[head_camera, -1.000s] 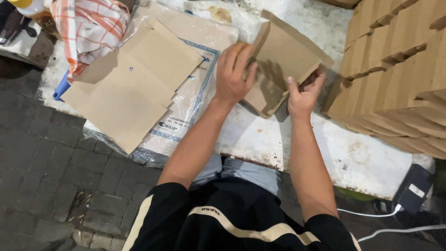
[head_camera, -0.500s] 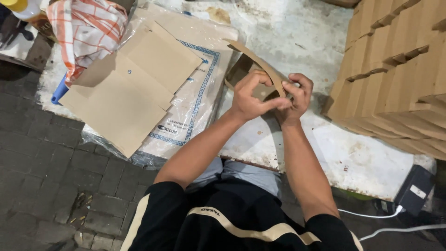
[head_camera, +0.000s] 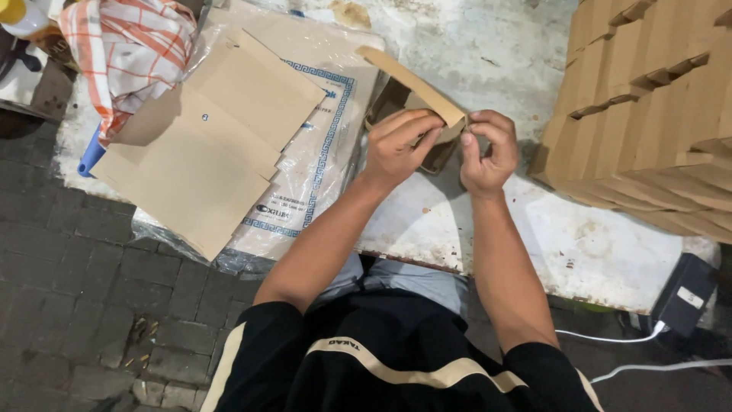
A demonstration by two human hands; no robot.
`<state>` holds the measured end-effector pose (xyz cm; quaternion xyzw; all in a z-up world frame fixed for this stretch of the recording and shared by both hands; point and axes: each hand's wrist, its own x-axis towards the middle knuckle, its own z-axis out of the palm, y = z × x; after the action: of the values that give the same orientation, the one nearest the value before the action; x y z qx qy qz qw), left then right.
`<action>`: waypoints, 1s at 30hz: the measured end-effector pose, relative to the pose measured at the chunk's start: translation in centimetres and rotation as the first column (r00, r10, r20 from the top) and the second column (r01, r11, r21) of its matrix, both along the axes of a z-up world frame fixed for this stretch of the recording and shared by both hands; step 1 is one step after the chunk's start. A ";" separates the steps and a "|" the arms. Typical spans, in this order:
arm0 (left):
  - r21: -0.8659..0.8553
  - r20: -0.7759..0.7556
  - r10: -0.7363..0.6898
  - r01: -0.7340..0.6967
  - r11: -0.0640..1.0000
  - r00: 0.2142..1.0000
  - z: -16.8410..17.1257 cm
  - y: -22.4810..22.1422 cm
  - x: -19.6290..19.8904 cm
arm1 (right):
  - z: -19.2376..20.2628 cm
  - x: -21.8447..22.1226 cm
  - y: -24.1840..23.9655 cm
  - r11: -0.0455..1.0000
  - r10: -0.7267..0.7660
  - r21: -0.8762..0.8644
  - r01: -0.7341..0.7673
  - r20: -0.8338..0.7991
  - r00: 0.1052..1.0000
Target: Folding flat cardboard sheets into small boxes for packaging.
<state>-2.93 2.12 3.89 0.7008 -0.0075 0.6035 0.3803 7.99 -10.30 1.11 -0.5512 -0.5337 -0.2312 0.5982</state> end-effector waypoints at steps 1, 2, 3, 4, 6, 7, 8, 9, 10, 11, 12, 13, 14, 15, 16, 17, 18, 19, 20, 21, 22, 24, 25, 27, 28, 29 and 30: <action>0.000 0.004 0.001 -0.001 1.000 1.000 -0.5 -0.3 0.2 | 0.0 -0.2 -0.1 1.000 0.001 0.000 -0.001 0.004 1.000; -0.005 0.006 0.010 -0.010 1.000 1.000 -1.0 -0.3 0.5 | 0.0 -0.3 0.1 0.999 0.031 0.011 -0.031 -0.031 0.999; -0.009 0.007 0.020 -0.019 1.000 1.000 -1.6 -0.4 0.8 | -0.1 -0.4 0.2 0.998 0.062 0.023 -0.061 -0.065 0.996; -0.014 0.000 0.020 -0.020 1.000 1.000 -1.3 -0.6 0.7 | 0.0 -0.5 0.3 0.998 0.062 0.018 -0.061 -0.072 0.995; -0.014 -0.009 0.014 -0.014 1.000 1.000 -0.8 -1.0 0.5 | 0.1 -0.7 0.3 0.995 0.101 0.033 -0.098 -0.099 0.990; -0.018 -0.016 0.010 -0.011 1.000 1.000 -1.1 -1.2 0.4 | -0.2 -0.8 0.2 0.995 0.097 0.029 -0.095 -0.106 0.990; -0.023 -0.010 0.010 -0.010 1.000 1.000 -1.2 -1.2 0.5 | -0.3 -0.7 0.3 0.992 0.122 0.039 -0.118 -0.115 0.986; -0.029 -0.004 0.009 -0.010 1.000 1.000 -1.2 -1.2 0.7 | -0.3 -0.5 0.4 0.989 0.147 0.049 -0.142 -0.123 0.982; -0.024 0.002 0.008 -0.008 1.000 1.000 -1.1 -1.2 0.7 | -0.3 -0.4 0.5 0.989 0.146 0.054 -0.140 -0.116 0.983; -0.015 -0.002 0.010 -0.010 1.000 1.000 -1.0 -1.2 0.7 | -0.4 -0.4 0.5 0.988 0.150 0.049 -0.145 -0.128 0.980; -0.012 -0.015 0.010 -0.010 1.000 1.000 -1.2 -1.4 0.5 | -0.7 -0.6 0.4 0.988 0.151 0.040 -0.146 -0.150 0.977; -0.012 -0.018 0.006 -0.006 1.000 1.000 -1.2 -1.3 0.8 | -0.9 -0.2 0.5 0.989 0.147 0.040 -0.142 -0.153 0.977; -0.002 -0.021 0.010 -0.010 1.000 1.000 -1.4 -1.4 0.9 | -1.3 -0.1 0.3 0.987 0.160 0.033 -0.156 -0.163 0.974; 0.008 -0.024 0.014 -0.014 1.000 1.000 -1.6 -1.5 1.0 | -1.7 0.0 0.2 0.985 0.172 0.027 -0.170 -0.173 0.970; 0.006 -0.028 0.007 -0.007 1.000 1.000 -1.6 -1.5 0.9 | -1.7 -0.1 0.2 0.986 0.165 0.026 -0.163 -0.178 0.970; 0.023 -0.018 0.020 -0.020 1.000 1.000 -1.4 -1.6 0.8 | -1.7 -0.2 0.1 0.986 0.165 0.028 -0.162 -0.180 0.970; 0.045 0.001 0.036 -0.036 0.998 0.999 -1.0 -1.5 0.9 | -1.4 0.0 0.4 0.986 0.168 0.035 -0.165 -0.173 0.970; 0.048 0.005 0.033 -0.033 0.998 0.999 -1.0 -1.5 1.0 | -1.4 -0.1 0.4 0.986 0.165 0.037 -0.161 -0.168 0.972; 0.047 0.027 0.007 -0.008 0.999 1.000 -1.0 -1.5 1.0 | -1.4 -0.2 0.4 0.986 0.164 0.034 -0.161 -0.177 0.970; 0.046 0.049 -0.020 0.017 0.999 0.999 -1.1 -1.4 1.0 | -1.5 -0.2 0.6 0.987 0.163 0.030 -0.160 -0.186 0.969; 0.040 0.042 -0.019 0.017 0.999 0.999 -0.8 -1.6 0.9 | -1.4 -0.2 0.5 0.987 0.163 0.026 -0.161 -0.194 0.967; 0.015 0.047 -0.029 0.028 0.999 0.998 -0.3 -1.8 0.9 | -1.1 -0.2 0.4 0.986 0.169 0.018 -0.168 -0.172 0.970; 0.012 0.043 -0.029 0.028 1.000 0.999 -0.5 -1.8 0.7 | -1.4 -0.3 0.3 0.986 0.168 0.017 -0.168 -0.177 0.970; 0.030 0.042 -0.025 0.024 0.999 0.999 -0.5 -1.6 0.8 | -1.4 -0.2 0.5 0.982 0.190 0.029 -0.188 -0.178 0.965; 0.036 0.049 -0.021 0.019 0.999 0.999 -0.9 -1.5 0.9 | -1.2 -0.2 0.5 0.981 0.195 0.033 -0.193 -0.170 0.966; 0.028 0.034 -0.057 0.056 0.998 0.998 -1.4 -1.3 1.0 | -0.9 -0.2 0.5 0.981 0.192 0.021 -0.191 -0.161 0.968; 0.013 0.012 -0.096 0.096 0.995 0.995 -2.1 -1.3 0.8 | -0.9 -0.5 0.3 0.982 0.186 0.006 -0.187 -0.160 0.970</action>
<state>-2.09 0.80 1.82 0.6981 -0.0470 0.5889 0.4044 7.49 -10.04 0.20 -0.5182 -0.5347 -0.1265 0.6554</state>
